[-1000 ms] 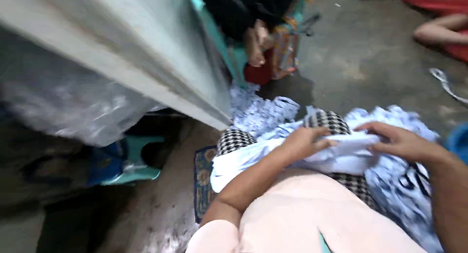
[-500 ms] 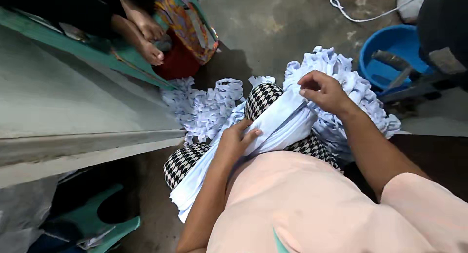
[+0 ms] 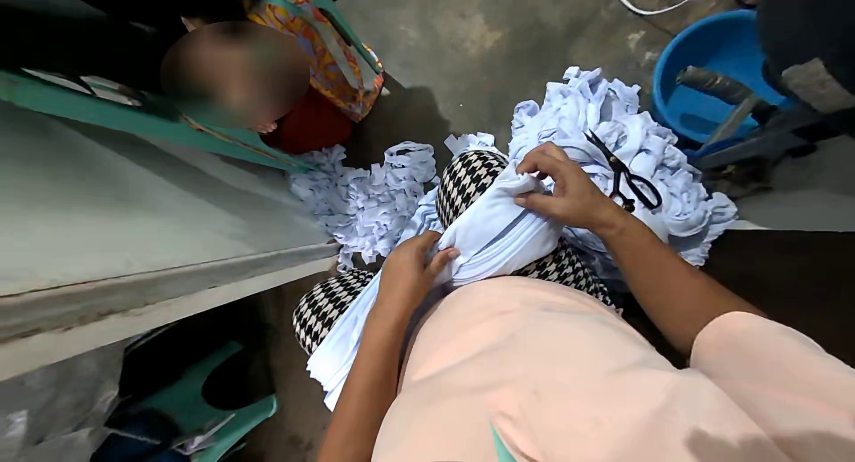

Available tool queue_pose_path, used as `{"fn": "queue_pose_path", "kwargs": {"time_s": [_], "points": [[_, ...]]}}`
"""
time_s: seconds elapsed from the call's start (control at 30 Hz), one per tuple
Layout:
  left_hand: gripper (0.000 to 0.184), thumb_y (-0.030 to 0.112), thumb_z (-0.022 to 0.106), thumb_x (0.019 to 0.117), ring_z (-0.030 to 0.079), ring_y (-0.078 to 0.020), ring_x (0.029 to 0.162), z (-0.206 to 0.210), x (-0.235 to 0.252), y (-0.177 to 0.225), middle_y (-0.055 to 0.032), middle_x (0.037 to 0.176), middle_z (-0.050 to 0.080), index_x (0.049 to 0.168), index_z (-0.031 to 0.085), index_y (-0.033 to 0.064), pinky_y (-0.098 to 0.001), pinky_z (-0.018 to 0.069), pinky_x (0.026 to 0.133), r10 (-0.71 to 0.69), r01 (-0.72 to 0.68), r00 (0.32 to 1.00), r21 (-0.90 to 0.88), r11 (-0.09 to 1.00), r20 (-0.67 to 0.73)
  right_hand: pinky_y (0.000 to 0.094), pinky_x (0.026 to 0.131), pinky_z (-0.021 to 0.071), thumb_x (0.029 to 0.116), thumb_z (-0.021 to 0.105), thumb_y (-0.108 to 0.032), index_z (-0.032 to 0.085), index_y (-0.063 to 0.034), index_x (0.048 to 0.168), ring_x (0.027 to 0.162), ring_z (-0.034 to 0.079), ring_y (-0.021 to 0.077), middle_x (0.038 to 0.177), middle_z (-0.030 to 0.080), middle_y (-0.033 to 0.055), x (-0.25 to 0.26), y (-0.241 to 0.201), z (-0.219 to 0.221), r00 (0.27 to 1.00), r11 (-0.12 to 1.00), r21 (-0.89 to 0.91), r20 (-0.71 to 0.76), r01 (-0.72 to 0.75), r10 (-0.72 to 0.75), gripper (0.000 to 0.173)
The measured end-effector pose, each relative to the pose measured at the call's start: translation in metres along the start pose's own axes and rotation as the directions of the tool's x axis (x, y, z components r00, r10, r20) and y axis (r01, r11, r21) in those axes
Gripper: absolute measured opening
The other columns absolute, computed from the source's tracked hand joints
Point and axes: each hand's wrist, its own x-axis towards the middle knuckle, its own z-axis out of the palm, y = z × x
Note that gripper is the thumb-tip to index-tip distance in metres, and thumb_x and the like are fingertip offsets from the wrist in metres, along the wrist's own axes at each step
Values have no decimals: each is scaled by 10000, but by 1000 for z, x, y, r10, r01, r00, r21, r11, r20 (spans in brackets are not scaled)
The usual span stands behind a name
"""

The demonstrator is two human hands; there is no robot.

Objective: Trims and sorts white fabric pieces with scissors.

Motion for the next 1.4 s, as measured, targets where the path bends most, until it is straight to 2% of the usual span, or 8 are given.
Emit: {"fn": "queue_pose_path", "kwargs": {"time_s": [0.2, 0.47, 0.7, 0.87, 0.97, 1.1, 1.23, 1.4], "points": [[475, 395, 715, 926, 606, -326, 1187, -4, 19, 20, -157, 1271, 635, 1285, 663, 88, -552, 510, 981, 136, -140, 987, -43, 989, -85, 483, 900, 469, 806, 696, -126, 743, -77, 990, 1041, 564, 320, 1066, 639, 145, -5, -4, 3, 977, 976, -114, -83, 188, -198, 195], [310, 233, 722, 939, 629, -306, 1068, -3, 75, 79, -148, 1137, 663, 1207, 704, 80, -508, 517, 936, 364, -368, 926, -20, 930, -100, 387, 830, 538, 833, 713, -114, 665, 20, 1035, 916, 636, 228, 960, 665, 135, -17, 1, -1, 973, 990, -51, -181, 133, -140, 247], [181, 58, 697, 876, 621, -299, 1045, 7, 84, 88, -141, 1089, 661, 1049, 745, 84, -478, 507, 928, 463, -471, 875, -34, 881, -142, 405, 881, 465, 796, 645, -80, 708, -56, 893, 986, 575, 277, 963, 631, 128, -31, 9, 7, 929, 967, -72, -271, 243, -253, 118], [132, 51, 694, 896, 644, -294, 1045, 16, 79, 81, -129, 1056, 703, 1015, 750, 65, -478, 502, 946, 510, -523, 835, -11, 852, -209, 331, 862, 531, 918, 557, -132, 634, 25, 1144, 1013, 612, 161, 1101, 640, 116, -31, 18, -1, 970, 968, 237, -241, 82, -24, 286], [125, 40, 683, 912, 670, -276, 1053, 21, 78, 79, -131, 1082, 722, 1019, 746, 40, -465, 516, 966, 537, -554, 808, 0, 833, -240, 367, 892, 500, 1002, 504, -268, 706, -40, 1090, 1060, 583, 202, 1073, 640, 96, -23, 16, -8, 976, 988, 155, -215, -2, 36, 317], [107, 23, 668, 922, 676, -270, 1052, 25, 77, 80, -146, 1084, 719, 1008, 730, 15, -438, 532, 960, 548, -573, 786, -2, 820, -285, 437, 925, 464, 936, 626, -393, 735, -90, 991, 1107, 551, 259, 1095, 631, 104, -12, 9, -8, 992, 994, 99, -117, 51, -39, 327], [68, 58, 676, 928, 642, -278, 1062, 30, 76, 80, -153, 1102, 698, 949, 740, 48, -419, 504, 961, 559, -585, 748, 42, 810, -358, 332, 815, 505, 938, 628, -178, 691, -41, 972, 935, 601, 147, 974, 642, 68, -1, 1, -6, 992, 975, 222, -118, -15, 42, 155], [52, 72, 702, 916, 635, -267, 1031, 34, 77, 75, -132, 1067, 700, 886, 744, 79, -407, 495, 944, 595, -609, 690, 113, 785, -411, 227, 672, 501, 1004, 548, -106, 583, -35, 988, 711, 564, 48, 819, 585, 14, 7, 0, -5, 981, 922, 382, -144, -65, 129, 81]]}}
